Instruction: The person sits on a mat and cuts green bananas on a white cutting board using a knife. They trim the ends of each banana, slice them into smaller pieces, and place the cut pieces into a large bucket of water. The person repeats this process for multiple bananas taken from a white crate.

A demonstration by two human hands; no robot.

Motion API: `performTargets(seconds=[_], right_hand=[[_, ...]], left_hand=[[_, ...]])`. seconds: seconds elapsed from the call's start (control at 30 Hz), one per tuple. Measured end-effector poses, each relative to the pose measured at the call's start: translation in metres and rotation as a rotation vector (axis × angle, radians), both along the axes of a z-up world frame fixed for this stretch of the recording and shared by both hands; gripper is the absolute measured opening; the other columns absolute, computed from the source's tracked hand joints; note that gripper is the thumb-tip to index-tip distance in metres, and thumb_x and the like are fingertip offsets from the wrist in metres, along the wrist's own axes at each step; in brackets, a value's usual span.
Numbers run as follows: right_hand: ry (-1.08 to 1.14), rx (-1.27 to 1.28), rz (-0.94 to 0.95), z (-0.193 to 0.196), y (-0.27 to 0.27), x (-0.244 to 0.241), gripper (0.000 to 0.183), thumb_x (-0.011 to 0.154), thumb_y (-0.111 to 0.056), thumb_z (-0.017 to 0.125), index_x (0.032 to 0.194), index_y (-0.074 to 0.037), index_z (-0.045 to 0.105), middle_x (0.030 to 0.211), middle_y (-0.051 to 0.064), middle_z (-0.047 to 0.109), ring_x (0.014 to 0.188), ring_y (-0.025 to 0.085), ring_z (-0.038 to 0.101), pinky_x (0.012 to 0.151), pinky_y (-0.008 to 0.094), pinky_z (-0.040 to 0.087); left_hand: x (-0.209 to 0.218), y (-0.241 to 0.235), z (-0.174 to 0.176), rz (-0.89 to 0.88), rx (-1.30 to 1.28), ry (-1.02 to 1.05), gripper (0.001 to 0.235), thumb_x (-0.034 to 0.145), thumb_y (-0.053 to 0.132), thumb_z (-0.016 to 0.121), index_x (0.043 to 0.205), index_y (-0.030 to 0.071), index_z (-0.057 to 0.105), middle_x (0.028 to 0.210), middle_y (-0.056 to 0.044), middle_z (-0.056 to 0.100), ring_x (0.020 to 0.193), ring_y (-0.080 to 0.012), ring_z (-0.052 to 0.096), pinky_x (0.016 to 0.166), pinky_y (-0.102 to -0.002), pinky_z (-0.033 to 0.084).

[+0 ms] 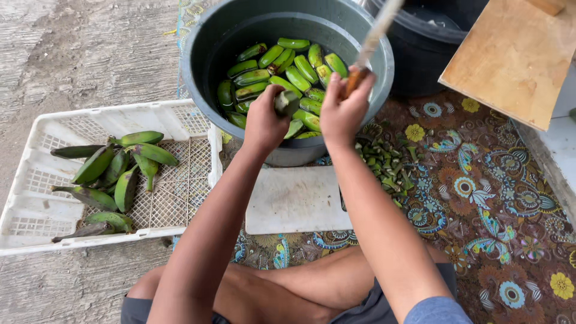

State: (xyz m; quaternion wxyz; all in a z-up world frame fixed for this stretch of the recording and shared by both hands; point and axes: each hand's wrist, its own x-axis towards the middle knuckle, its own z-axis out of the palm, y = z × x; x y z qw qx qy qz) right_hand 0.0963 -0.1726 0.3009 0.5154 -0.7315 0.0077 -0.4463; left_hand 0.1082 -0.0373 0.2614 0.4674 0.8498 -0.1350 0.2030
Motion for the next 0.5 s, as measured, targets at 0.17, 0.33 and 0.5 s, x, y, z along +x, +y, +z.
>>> performTargets(seconds=[0.17,0.33,0.5], right_hand=[[0.238,-0.134,-0.018,-0.042,0.01,0.031,0.026,0.092,-0.024,0.057,0.109,-0.009,0.046,0.064,0.013,0.063,0.064,0.034,0.067,0.061,0.045,0.051],[0.308,-0.17,0.004,-0.048,0.008,0.029,0.024,0.091,-0.025,0.056,0.109,-0.012,0.046,0.06,0.011,0.063,0.061,0.033,0.068,0.06,0.044,0.054],[0.373,-0.231,0.026,-0.06,0.006,0.034,0.023,0.09,-0.027,0.056,0.106,-0.012,0.049,0.062,0.014,0.063,0.066,0.036,0.068,0.058,0.05,0.052]], left_hand=[[0.056,0.0,-0.056,0.036,0.436,0.251,0.055,0.065,0.011,0.073,0.117,0.008,0.057,0.102,-0.014,0.062,0.102,-0.0349,0.061,0.082,-0.048,0.055],[0.032,-0.001,-0.023,0.173,0.556,0.314,0.071,0.074,0.021,0.074,0.138,0.012,0.044,0.137,-0.019,0.041,0.136,-0.0425,0.033,0.101,-0.069,0.035],[0.021,0.023,-0.022,0.406,0.183,-0.492,0.01,0.079,0.005,0.065,0.086,0.013,0.065,0.094,-0.003,0.058,0.096,-0.0268,0.06,0.08,-0.037,0.049]])
